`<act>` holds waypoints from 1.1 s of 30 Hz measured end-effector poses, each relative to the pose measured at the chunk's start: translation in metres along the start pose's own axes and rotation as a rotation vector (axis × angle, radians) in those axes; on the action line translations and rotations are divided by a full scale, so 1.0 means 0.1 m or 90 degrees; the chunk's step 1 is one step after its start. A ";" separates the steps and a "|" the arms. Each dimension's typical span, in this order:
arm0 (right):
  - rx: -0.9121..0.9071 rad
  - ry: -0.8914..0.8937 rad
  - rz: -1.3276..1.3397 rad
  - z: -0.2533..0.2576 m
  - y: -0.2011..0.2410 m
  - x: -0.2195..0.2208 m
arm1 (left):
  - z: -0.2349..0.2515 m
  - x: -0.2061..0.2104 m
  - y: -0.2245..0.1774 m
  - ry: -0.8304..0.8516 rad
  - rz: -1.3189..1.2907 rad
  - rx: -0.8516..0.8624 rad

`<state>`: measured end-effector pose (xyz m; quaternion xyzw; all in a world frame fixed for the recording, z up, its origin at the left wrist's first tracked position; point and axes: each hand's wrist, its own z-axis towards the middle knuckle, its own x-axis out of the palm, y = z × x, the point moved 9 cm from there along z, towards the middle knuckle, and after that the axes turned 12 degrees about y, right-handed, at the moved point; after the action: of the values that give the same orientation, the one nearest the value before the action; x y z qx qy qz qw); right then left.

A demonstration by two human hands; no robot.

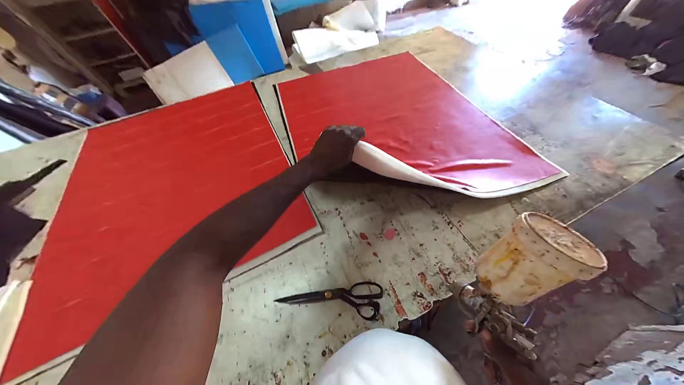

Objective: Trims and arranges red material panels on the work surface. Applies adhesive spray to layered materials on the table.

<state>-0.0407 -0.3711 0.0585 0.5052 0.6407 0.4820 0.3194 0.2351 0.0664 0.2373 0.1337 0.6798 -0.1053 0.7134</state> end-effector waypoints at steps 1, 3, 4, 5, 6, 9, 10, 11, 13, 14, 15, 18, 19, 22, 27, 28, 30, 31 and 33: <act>0.000 -0.007 0.000 0.01 0.02 0.03 | 0.05 -0.04 0.03 -0.011 0.004 0.018; 0.002 -0.015 0.002 0.04 0.05 0.08 | 0.10 -0.11 0.05 -0.033 0.009 0.050; 0.000 -0.013 0.007 0.06 0.07 0.09 | 0.08 -0.14 0.04 -0.048 0.011 0.064; 0.000 -0.007 0.012 0.09 0.08 0.10 | 0.03 -0.17 0.02 -0.061 0.015 0.080; 0.000 -0.005 0.014 0.11 0.11 0.11 | -0.02 -0.18 -0.01 -0.072 0.021 0.106; 0.015 -0.009 0.000 0.19 0.17 0.13 | -0.19 -0.04 -0.12 -0.077 0.070 0.189; 0.018 -0.004 -0.007 0.22 0.18 0.13 | -0.24 0.06 -0.16 -0.060 0.077 0.210; 0.015 0.000 -0.009 0.25 0.19 0.14 | -0.30 0.17 -0.19 -0.043 0.083 0.228; 0.012 0.014 -0.010 0.32 0.19 0.16 | -0.42 0.44 -0.23 -0.020 0.115 0.257; 0.013 0.018 -0.009 0.34 0.19 0.16 | -0.48 0.58 -0.24 -0.012 0.131 0.259; 0.018 0.016 -0.008 0.36 0.17 0.17 | -0.55 0.73 -0.23 -0.002 0.140 0.245; 0.032 0.008 -0.016 0.48 0.12 0.17 | -0.80 1.13 -0.27 0.027 0.092 0.162; 0.038 0.006 -0.021 0.55 0.11 0.17 | -0.91 1.25 -0.31 0.025 0.075 0.141; 0.060 0.006 -0.020 0.82 0.10 0.17 | -1.19 1.62 -0.44 0.043 0.058 0.077; 0.066 0.164 0.105 1.47 0.08 0.43 | -1.28 1.72 -0.36 -0.036 0.106 0.080; 0.073 0.178 0.124 1.60 0.07 0.50 | -1.26 1.64 -0.34 -0.047 0.094 0.095; 0.068 0.229 0.168 1.87 0.12 0.66 | -1.23 1.53 -0.30 -0.057 0.057 0.126; 0.061 0.248 0.189 1.99 0.18 0.75 | -1.21 1.50 -0.28 -0.052 0.034 0.137; 0.049 0.281 0.194 2.17 0.27 0.91 | -1.20 1.45 -0.28 -0.051 -0.015 0.160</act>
<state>0.1375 -0.2195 0.0192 0.4901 0.6290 0.5986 0.0762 0.1208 0.0845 0.0865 0.2098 0.6334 -0.2030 0.7167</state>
